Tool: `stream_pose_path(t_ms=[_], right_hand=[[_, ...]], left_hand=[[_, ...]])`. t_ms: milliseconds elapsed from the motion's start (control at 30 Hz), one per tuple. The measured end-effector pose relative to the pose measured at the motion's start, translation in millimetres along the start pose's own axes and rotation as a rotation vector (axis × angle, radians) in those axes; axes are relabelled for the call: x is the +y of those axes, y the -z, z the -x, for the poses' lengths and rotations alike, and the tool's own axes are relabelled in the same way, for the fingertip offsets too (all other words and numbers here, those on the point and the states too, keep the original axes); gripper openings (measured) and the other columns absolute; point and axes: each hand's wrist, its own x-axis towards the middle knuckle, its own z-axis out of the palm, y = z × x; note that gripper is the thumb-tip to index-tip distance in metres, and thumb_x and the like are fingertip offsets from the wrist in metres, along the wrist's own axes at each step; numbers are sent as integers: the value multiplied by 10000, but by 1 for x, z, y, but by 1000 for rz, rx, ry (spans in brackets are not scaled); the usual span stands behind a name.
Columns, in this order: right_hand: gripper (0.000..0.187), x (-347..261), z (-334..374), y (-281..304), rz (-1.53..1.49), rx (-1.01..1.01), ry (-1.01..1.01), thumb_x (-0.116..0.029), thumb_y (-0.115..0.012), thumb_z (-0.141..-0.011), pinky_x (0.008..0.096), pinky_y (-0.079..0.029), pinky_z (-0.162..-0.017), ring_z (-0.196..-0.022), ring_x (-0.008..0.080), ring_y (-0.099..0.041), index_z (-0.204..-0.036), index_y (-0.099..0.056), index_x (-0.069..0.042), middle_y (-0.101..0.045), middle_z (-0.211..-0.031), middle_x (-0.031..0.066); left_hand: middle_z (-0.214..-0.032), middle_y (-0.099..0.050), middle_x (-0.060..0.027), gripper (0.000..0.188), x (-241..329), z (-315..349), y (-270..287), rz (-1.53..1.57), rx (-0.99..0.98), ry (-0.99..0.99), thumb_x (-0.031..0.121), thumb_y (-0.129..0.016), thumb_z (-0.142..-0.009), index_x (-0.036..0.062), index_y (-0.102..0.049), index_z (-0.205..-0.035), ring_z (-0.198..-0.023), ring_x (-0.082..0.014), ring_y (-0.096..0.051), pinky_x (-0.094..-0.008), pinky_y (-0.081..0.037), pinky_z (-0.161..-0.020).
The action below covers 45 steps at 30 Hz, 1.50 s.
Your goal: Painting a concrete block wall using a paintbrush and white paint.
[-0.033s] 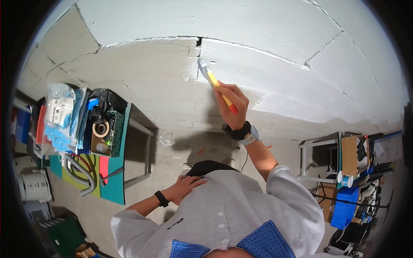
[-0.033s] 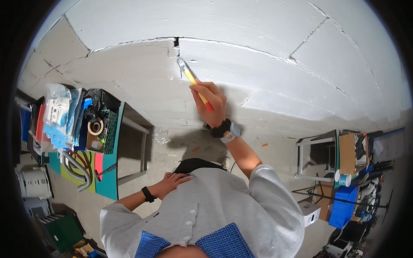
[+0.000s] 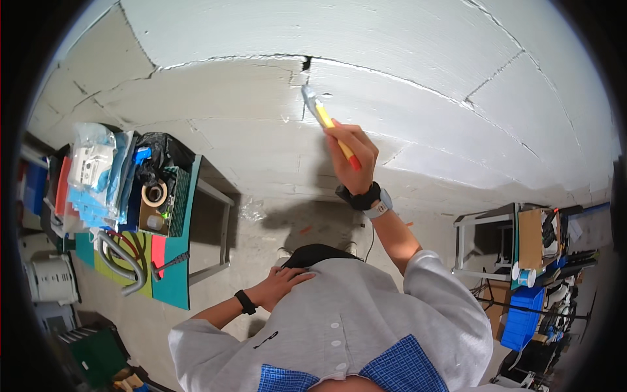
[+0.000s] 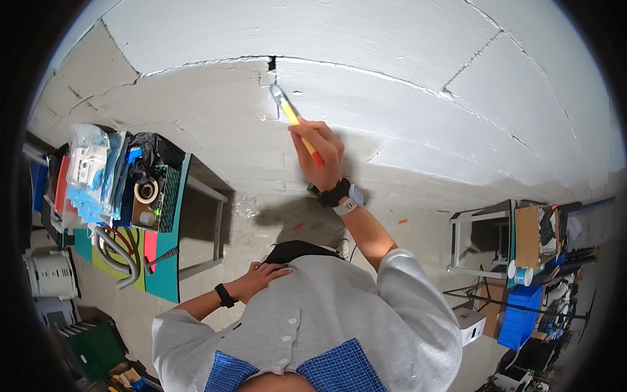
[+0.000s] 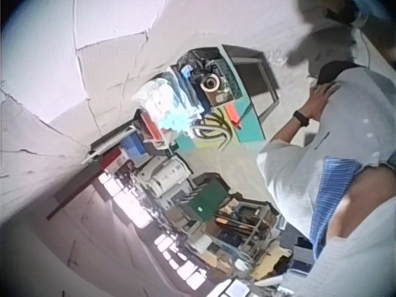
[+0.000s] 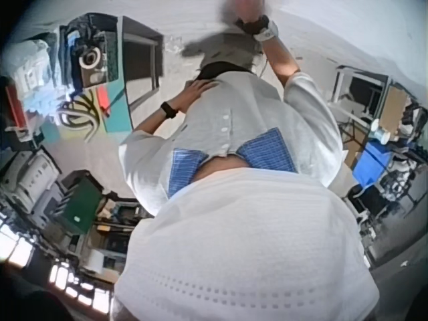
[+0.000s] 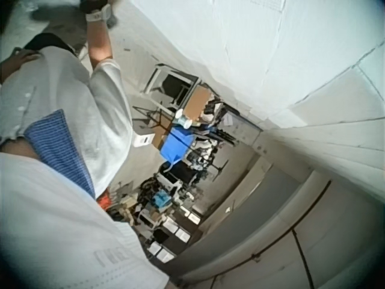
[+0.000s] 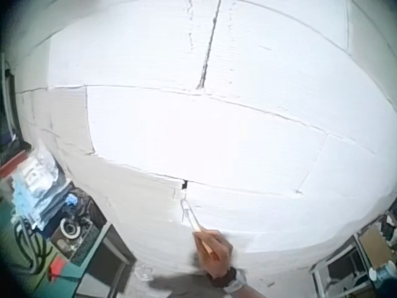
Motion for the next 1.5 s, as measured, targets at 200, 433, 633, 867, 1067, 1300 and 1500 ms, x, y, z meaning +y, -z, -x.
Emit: stream_pose_path(t_ms=[200, 433, 633, 867, 1067, 1300, 1500], right_hand=[[140, 37, 8, 52, 188, 96, 25, 56, -709, -818, 322, -564, -747, -882, 267, -729, -933, -739, -18, -740, -990, 167], [179, 73, 46, 193, 634, 380, -193, 53, -653, -873, 363, -538, -849, -935, 280, -698, -1025, -734, 2, -720, -1024, 159], [149, 73, 39, 217, 723, 418, -215, 13, -654, -895, 368, -532, -806, -914, 275, -686, -1023, -728, -3, -707, -998, 140], [168, 60, 45, 118, 504, 298, -91, -19, -712, -849, 333, -538, -680, -796, 242, -691, -1006, -748, -69, -688, -907, 100], [178, 26, 40, 24, 246, 123, -117, 2, -730, -829, 301, -534, -623, -730, 220, -678, -986, -752, -80, -687, -879, 94], [188, 12, 20, -17, 13, 71, -100, 5, -743, -823, 300, -550, -637, -764, 214, -710, -996, -752, -67, -720, -929, 103], [147, 47, 37, 75, 207, 115, -116, 6, -731, -843, 301, -571, -712, -835, 242, -726, -985, -744, -28, -737, -977, 128]], left_hand=[[-1528, -334, -167, 1095, -3, 3, -4, 10, 7, 16, 451, -763, -664, 222, -208, -1580, -1397, -325, -360, -514, -214, -1062], [-1486, -364, -167, 1183, 0, -21, 0, -40, -15, -11, 490, -820, -597, 240, -207, -1577, -1354, -363, -388, -538, -248, -1055], [-1476, -370, -170, 1172, 6, -38, 6, -64, -60, -62, 495, -814, -597, 232, -221, -1573, -1337, -368, -399, -559, -263, -1042], [-1510, -338, -163, 1084, 9, -29, 3, -33, -33, 10, 432, -756, -647, 217, -231, -1570, -1366, -332, -372, -514, -228, -1051], [-1513, -349, -159, 1059, 10, 2, 1, -37, 32, 77, 427, -755, -658, 209, -256, -1566, -1355, -322, -387, -510, -239, -1048], [-1520, -354, -163, 1028, 4, 11, -3, 9, 60, 83, 456, -734, -685, 203, -263, -1563, -1386, -318, -375, -518, -231, -1062], [-1535, -326, -169, 1043, 9, -11, 2, -8, -33, 75, 456, -737, -681, 200, -250, -1567, -1411, -322, -343, -535, -218, -1080]])
